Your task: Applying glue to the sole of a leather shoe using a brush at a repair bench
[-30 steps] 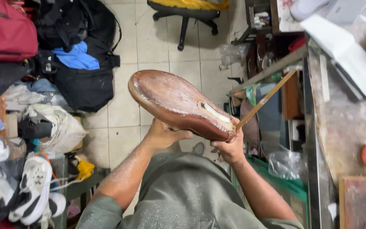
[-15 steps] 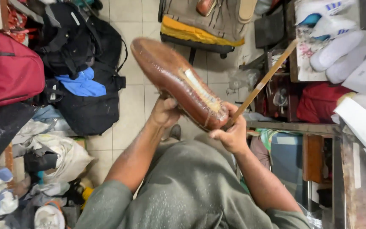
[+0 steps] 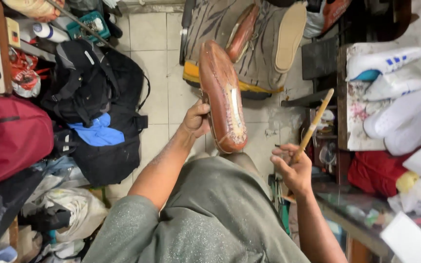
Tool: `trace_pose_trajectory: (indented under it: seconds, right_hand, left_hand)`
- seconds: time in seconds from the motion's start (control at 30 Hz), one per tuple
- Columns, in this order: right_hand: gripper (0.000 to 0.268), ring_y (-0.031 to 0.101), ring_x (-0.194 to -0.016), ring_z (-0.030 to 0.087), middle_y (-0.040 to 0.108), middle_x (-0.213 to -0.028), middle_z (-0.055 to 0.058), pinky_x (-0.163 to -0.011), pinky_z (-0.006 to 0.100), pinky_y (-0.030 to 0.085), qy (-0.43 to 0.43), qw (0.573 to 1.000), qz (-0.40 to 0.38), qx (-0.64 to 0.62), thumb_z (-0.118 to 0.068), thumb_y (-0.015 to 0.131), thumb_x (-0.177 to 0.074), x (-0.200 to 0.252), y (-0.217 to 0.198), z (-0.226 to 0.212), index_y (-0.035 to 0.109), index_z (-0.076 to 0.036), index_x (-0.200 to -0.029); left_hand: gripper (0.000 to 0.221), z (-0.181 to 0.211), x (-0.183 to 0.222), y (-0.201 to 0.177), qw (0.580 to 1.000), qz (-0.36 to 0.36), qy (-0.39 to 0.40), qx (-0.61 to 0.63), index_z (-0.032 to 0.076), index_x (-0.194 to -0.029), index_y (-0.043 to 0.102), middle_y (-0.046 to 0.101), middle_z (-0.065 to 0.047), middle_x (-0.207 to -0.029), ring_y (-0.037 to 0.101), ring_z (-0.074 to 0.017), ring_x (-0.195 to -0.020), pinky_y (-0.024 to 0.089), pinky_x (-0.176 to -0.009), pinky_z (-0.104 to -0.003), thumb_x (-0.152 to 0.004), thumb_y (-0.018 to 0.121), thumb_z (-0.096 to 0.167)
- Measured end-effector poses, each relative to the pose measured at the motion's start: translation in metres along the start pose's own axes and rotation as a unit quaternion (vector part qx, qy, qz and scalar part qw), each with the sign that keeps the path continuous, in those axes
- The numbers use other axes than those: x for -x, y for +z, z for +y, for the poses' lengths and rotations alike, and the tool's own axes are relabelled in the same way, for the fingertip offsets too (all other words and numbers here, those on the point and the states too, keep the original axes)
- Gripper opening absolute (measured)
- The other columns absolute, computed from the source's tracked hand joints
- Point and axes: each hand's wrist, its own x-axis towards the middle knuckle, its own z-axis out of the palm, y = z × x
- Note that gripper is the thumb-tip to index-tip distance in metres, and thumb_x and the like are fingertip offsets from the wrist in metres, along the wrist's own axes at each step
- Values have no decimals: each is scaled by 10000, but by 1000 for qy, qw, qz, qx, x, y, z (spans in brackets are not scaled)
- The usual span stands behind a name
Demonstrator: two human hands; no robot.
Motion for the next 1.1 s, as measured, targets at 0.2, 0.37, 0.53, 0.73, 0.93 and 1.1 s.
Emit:
trace_pose_trajectory:
  seconds: [0.2,0.37,0.53,0.73,0.93,1.1]
  right_hand:
    - [340,499,-551,62,764,-924,91,-518,190,380,136,980,84,122,-2,863,-795,-35,-42,7,713,-37,-1097]
    - [292,711,-984,189,787,-1073,40,-898,350,528,359,886,67,286,-220,837,-841,-63,-50,-8,768,-55,-1072]
    - [292,651,-934,150,767,-967,49,-893,305,497,382,861,131,310,-131,823,-865,-97,-50,-16,738,-30,-1125]
    - [348,669,-970,161,761,-958,45,-973,315,450,436,787,165,404,-230,842,-865,-116,-50,-3,744,-47,-1145]
    - [300,571,-703,156,715,-890,31,-762,312,478,504,746,197,388,-154,872,-862,-126,-27,11,766,-59,-1126]
    - [425,677,-970,141,762,-967,7,-925,314,445,568,693,131,425,-336,844,-823,-130,-37,18,755,-100,-1166]
  left_hand:
    - [457,6,-85,-28,996,63,-48,36,86,-1294,646,756,-118,-1039,757,-253,-971,613,-911,-415,-864,698,231]
    - [514,20,-144,-89,988,26,-90,120,56,-1306,625,755,-91,-1176,729,-261,-1073,607,-932,-409,-888,808,293]
    - [477,45,-208,-137,987,88,-105,85,27,-1247,658,758,-105,-1102,730,-263,-1015,606,-886,-392,-915,706,367]
    - [424,52,-282,-222,969,127,-121,175,21,-1240,651,736,-136,-1158,701,-294,-1079,580,-949,-409,-955,652,336]
    - [471,47,-330,-297,948,195,-128,216,21,-1234,661,730,-171,-1172,695,-345,-1095,580,-960,-462,-914,678,366]
    - [538,51,-330,-325,894,294,-200,272,-12,-1109,727,766,-187,-959,747,-359,-846,637,-709,-423,-878,651,468]
